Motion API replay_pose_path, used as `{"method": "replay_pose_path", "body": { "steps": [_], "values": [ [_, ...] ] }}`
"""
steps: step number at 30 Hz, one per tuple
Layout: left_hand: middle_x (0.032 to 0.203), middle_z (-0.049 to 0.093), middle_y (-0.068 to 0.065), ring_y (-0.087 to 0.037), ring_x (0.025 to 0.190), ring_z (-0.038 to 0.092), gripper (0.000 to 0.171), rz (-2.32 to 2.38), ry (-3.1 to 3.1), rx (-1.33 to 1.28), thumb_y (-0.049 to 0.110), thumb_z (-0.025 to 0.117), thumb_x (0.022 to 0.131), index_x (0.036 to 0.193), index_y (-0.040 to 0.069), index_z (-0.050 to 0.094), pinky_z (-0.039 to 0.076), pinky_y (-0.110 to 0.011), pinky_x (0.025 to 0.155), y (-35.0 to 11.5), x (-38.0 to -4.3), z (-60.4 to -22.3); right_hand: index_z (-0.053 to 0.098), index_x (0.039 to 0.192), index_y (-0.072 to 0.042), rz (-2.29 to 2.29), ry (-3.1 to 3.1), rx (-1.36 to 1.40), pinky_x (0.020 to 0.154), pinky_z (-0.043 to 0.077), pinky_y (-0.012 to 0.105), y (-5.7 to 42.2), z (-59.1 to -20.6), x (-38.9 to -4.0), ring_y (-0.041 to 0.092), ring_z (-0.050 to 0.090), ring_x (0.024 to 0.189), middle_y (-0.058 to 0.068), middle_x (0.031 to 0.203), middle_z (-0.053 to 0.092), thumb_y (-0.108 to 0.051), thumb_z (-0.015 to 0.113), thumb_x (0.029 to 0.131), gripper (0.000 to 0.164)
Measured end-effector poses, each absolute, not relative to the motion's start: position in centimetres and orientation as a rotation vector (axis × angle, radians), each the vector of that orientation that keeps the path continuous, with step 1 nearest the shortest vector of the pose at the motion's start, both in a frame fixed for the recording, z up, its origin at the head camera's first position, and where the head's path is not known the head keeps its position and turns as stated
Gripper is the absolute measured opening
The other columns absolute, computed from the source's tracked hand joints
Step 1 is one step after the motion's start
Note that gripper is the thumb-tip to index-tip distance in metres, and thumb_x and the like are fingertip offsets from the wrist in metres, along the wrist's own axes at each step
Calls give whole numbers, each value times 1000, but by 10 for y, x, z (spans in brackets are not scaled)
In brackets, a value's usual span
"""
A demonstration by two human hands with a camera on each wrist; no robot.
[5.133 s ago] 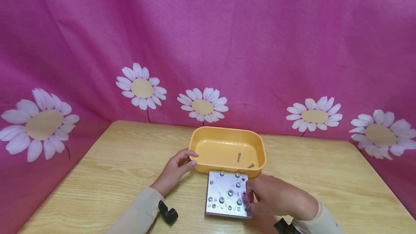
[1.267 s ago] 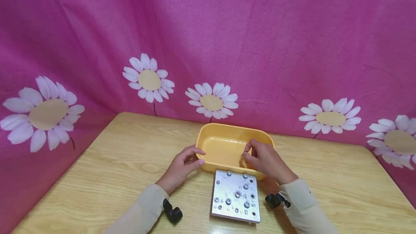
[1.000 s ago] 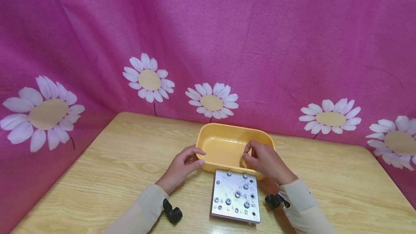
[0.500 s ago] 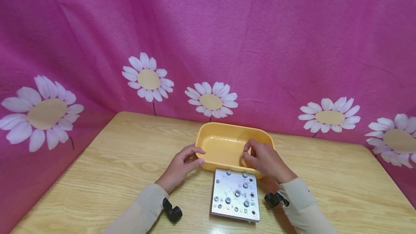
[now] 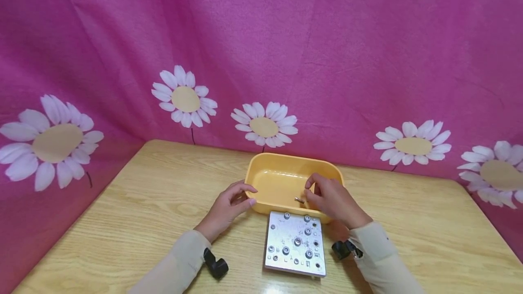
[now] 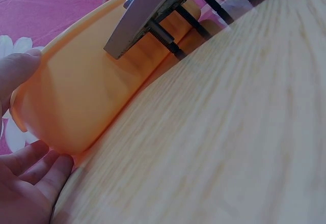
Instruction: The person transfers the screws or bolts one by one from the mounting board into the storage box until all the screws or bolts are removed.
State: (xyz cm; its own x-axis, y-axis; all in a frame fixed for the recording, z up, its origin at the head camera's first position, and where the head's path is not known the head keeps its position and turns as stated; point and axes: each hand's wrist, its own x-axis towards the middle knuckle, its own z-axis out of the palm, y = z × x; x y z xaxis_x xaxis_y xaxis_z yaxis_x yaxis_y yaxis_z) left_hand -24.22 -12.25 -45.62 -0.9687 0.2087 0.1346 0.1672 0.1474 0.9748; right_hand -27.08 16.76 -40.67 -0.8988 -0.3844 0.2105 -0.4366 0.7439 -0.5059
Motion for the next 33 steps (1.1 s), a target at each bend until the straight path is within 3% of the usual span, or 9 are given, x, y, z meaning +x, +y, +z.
{"method": "replay_pose_path", "body": {
  "steps": [22,33],
  "values": [
    [133,52,2,-20,118,49,23,1993,2363,360,28,72,88,110,23,67,41,-39,106,-122,-241,-456,56,98,-15,1069,-2807,716,42,32,22,176,-384,-262,11,41,49,-2,59,45,-13,66,91,12],
    [132,51,7,-19,114,50,27,1945,2396,325,41,72,86,109,29,66,42,-37,104,-122,-241,-456,57,100,-10,964,-2917,953,45,36,22,172,-354,-236,7,41,51,-6,60,45,-11,64,90,13]
  ]
}}
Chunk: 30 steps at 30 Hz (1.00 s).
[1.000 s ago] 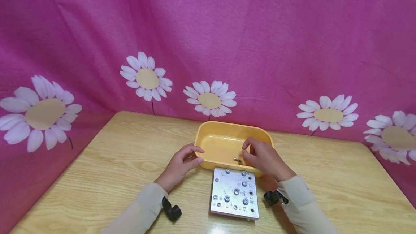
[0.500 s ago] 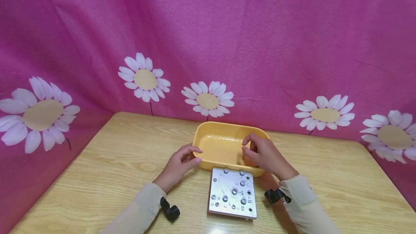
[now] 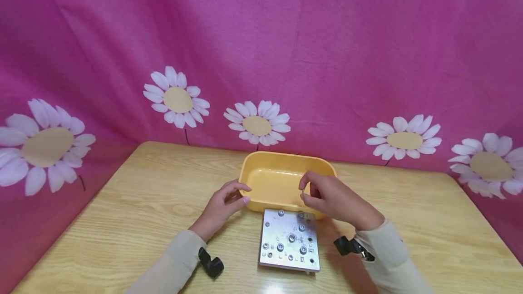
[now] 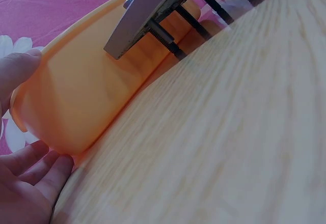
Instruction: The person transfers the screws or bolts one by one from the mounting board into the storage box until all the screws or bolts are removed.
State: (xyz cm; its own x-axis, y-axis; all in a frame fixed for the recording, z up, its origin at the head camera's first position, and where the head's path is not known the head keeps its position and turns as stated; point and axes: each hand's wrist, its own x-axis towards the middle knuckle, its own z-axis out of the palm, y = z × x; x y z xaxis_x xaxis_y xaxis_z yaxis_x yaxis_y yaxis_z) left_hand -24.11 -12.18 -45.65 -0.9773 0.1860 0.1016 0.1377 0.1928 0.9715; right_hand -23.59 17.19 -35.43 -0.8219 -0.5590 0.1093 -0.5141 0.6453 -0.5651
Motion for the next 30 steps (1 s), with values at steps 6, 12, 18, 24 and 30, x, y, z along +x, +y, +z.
{"method": "replay_pose_path", "body": {
  "steps": [6,12,18,24,30],
  "values": [
    [133,51,4,-19,116,50,29,1963,2369,349,37,72,86,111,24,65,41,-36,105,-123,-240,-458,56,99,-14,-803,2718,-941,46,36,21,166,-343,-218,5,40,51,-8,59,44,-14,66,90,13],
    [134,51,0,-19,120,50,24,1981,2365,321,25,71,89,112,19,65,40,-36,106,-123,-236,-451,57,101,-13,-749,2654,-970,48,37,21,161,-335,-207,4,41,53,-8,60,45,-13,67,89,16],
    [135,51,1,-19,123,49,24,1980,2368,313,27,71,89,111,21,66,40,-36,107,-122,-240,-454,58,102,-16,-707,2577,-940,51,40,22,156,-330,-197,6,45,56,-8,62,49,-17,70,89,17],
    [135,51,1,-19,123,49,24,1974,2375,335,30,71,89,111,22,66,40,-37,107,-123,-240,-456,59,99,-15,-655,2562,-935,47,34,19,153,-332,-193,4,40,52,-9,58,45,-19,69,89,15],
    [136,51,0,-18,124,48,23,1984,2362,356,27,70,89,111,22,65,39,-37,107,-122,-240,-456,60,99,-19,-638,2516,-855,51,40,22,150,-338,-193,8,48,57,-6,64,52,-24,70,89,14]
  ]
}}
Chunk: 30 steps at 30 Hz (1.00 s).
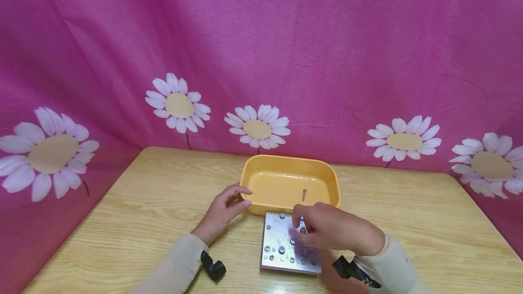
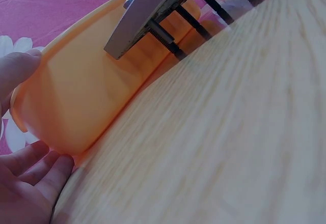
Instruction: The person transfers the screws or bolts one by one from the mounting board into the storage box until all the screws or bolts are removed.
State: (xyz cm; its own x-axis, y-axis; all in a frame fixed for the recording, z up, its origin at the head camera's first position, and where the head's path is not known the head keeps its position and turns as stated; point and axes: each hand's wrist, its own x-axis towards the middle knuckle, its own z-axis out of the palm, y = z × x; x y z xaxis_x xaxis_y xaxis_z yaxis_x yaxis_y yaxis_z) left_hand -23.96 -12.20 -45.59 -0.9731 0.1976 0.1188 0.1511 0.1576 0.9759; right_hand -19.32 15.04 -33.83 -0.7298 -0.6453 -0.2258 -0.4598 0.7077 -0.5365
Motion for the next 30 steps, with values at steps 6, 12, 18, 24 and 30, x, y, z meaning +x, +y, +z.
{"method": "replay_pose_path", "body": {
  "steps": [6,12,18,24,30],
  "values": [
    [137,50,0,-18,125,48,24,1996,2350,357,27,71,88,111,23,66,38,-37,108,-122,-239,-457,61,99,-19,-603,2482,-799,61,47,25,146,-344,-194,10,54,67,-6,74,58,-19,72,86,17],
    [137,51,-1,-19,123,49,23,1981,2366,354,27,71,89,111,23,66,39,-38,107,-122,-240,-458,60,96,-21,-541,2493,-785,62,45,26,141,-349,-194,10,53,67,-7,73,57,-19,74,85,18],
    [135,51,-1,-19,121,50,22,1961,2390,350,27,70,90,111,23,65,40,-38,106,-122,-243,-459,60,97,-22,-495,2507,-770,64,44,27,137,-352,-195,10,53,68,-5,74,56,-16,75,83,21],
    [135,52,-2,-19,119,50,23,1957,2393,348,27,70,90,111,23,65,40,-38,106,-122,-243,-458,60,95,-23,-466,2518,-749,65,45,28,135,-354,-195,10,53,69,-7,77,56,-17,75,82,21],
    [134,52,-1,-20,115,50,22,1952,2395,340,27,70,90,111,24,65,41,-39,106,-122,-243,-458,59,93,-23,-439,2537,-774,62,44,26,133,-357,-194,9,51,66,-9,75,56,-17,76,82,21]
  ]
}}
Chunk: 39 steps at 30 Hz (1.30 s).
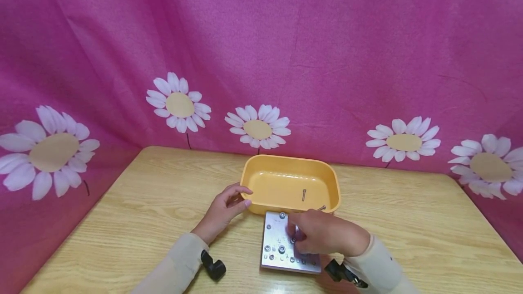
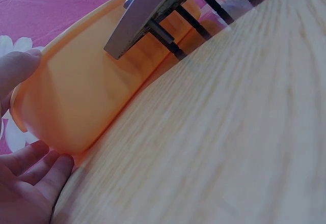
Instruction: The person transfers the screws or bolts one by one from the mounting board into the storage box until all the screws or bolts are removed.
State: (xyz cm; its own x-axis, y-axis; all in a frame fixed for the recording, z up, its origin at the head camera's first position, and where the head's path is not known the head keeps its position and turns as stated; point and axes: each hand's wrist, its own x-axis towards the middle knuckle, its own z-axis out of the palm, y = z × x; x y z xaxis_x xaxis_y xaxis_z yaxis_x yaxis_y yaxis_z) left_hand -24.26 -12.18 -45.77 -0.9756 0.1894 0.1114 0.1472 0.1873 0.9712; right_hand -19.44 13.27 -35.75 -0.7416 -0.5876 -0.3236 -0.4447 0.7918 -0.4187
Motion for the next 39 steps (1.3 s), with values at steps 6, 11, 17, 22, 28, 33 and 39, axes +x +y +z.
{"method": "replay_pose_path", "body": {
  "steps": [6,11,17,22,28,33,39],
  "values": [
    [134,52,-1,-20,114,50,23,1961,2390,355,25,70,89,112,22,65,41,-39,105,-122,-242,-458,58,91,-23,-446,2541,-799,59,43,25,132,-359,-195,8,51,65,-8,74,56,-17,76,81,21],
    [134,51,-1,-19,114,49,22,1962,2382,361,23,69,90,112,22,65,41,-38,105,-121,-242,-456,57,91,-23,-425,2527,-774,61,42,26,131,-359,-196,9,51,67,-7,74,55,-18,76,82,21],
    [136,51,-3,-20,116,49,22,1980,2368,340,22,70,90,111,21,65,39,-39,106,-120,-241,-453,57,90,-22,-408,2532,-778,60,41,25,130,-359,-196,8,50,67,-7,73,54,-18,76,82,20],
    [137,50,-9,-23,115,48,21,1990,2360,296,15,69,90,111,16,65,39,-42,107,-119,-239,-451,58,89,-22,-407,2538,-780,60,41,25,130,-361,-196,8,50,67,-7,73,54,-19,76,82,21],
    [136,51,-5,-21,116,49,22,1977,2364,304,20,69,90,112,19,65,39,-41,107,-120,-240,-454,57,88,-21,-424,2539,-803,60,40,25,131,-363,-197,9,49,66,-7,73,54,-18,77,81,21],
    [137,51,-2,-20,117,49,22,1957,2381,311,24,69,90,111,22,65,40,-40,107,-121,-239,-455,57,87,-21,-430,2536,-808,59,40,24,131,-363,-197,8,49,66,-6,72,53,-18,77,81,21],
    [135,51,0,-20,115,49,21,1943,2394,323,25,69,91,111,25,65,40,-40,106,-120,-240,-454,57,86,-21,-416,2550,-810,58,39,24,132,-363,-197,9,49,65,-6,71,53,-18,77,80,21]
  ]
}}
